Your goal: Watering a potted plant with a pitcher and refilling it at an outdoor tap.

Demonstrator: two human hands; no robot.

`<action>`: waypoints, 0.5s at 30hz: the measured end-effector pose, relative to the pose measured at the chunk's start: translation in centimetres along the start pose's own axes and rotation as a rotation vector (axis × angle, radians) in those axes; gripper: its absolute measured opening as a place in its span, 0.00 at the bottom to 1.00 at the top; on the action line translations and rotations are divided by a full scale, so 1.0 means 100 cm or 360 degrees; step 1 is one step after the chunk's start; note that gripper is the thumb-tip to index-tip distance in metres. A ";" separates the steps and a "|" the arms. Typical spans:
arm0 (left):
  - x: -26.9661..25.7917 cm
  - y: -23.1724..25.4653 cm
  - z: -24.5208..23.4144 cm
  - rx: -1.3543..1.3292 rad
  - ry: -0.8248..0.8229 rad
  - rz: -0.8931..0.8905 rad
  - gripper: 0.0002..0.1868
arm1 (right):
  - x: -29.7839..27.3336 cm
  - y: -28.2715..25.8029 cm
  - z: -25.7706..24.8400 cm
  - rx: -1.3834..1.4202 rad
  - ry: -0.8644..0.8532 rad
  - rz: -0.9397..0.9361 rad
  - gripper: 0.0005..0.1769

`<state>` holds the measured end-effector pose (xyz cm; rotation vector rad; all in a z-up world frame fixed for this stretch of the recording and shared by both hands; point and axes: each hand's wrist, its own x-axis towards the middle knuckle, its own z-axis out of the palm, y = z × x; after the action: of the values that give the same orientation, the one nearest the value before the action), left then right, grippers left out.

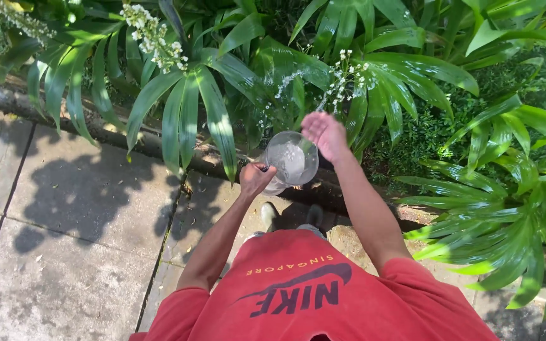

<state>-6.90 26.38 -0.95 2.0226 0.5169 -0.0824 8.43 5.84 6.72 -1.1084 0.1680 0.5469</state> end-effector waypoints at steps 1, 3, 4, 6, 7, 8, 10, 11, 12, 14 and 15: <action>-0.002 -0.001 0.001 0.0001 -0.0017 0.0001 0.22 | -0.003 0.015 0.000 0.0003 0.0017 0.0000 0.16; -0.006 -0.005 0.002 0.0046 -0.0053 -0.0018 0.23 | -0.005 0.047 0.001 -0.0654 -0.0210 0.0555 0.21; -0.006 -0.008 0.005 0.0048 -0.0063 -0.0022 0.23 | -0.002 0.066 -0.001 -0.0649 -0.0202 0.0561 0.21; -0.005 -0.013 0.008 0.0082 -0.0087 -0.0009 0.23 | 0.006 0.103 -0.003 -0.0940 -0.0335 0.0712 0.23; -0.007 -0.013 0.009 0.0083 -0.0088 -0.0015 0.23 | 0.008 0.118 -0.008 -0.0938 -0.0336 0.0718 0.23; -0.010 -0.014 0.009 0.0080 -0.0090 -0.0015 0.22 | 0.011 0.134 -0.011 -0.0913 -0.0325 0.0743 0.21; -0.014 -0.014 0.006 0.0067 -0.0070 -0.0024 0.22 | 0.020 0.202 -0.057 -0.0904 -0.0333 0.0771 0.20; -0.015 -0.014 0.004 0.0024 -0.0026 -0.0016 0.21 | 0.046 0.248 -0.091 -0.0639 -0.0597 0.0831 0.15; -0.017 -0.015 0.000 -0.0019 0.0017 -0.0008 0.20 | 0.104 0.289 -0.119 -0.0366 -0.0854 0.0881 0.12; -0.021 -0.022 -0.009 -0.0016 0.0023 -0.0109 0.21 | 0.098 0.257 -0.078 -0.0354 -0.0768 0.1005 0.13; -0.019 -0.024 -0.015 -0.0006 0.0011 -0.0185 0.23 | 0.100 0.239 -0.054 -0.0333 -0.0663 0.1100 0.15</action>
<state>-9.80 28.00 -1.70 1.9890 0.6383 -0.1448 5.87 12.26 -18.81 -1.1013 0.1286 1.4252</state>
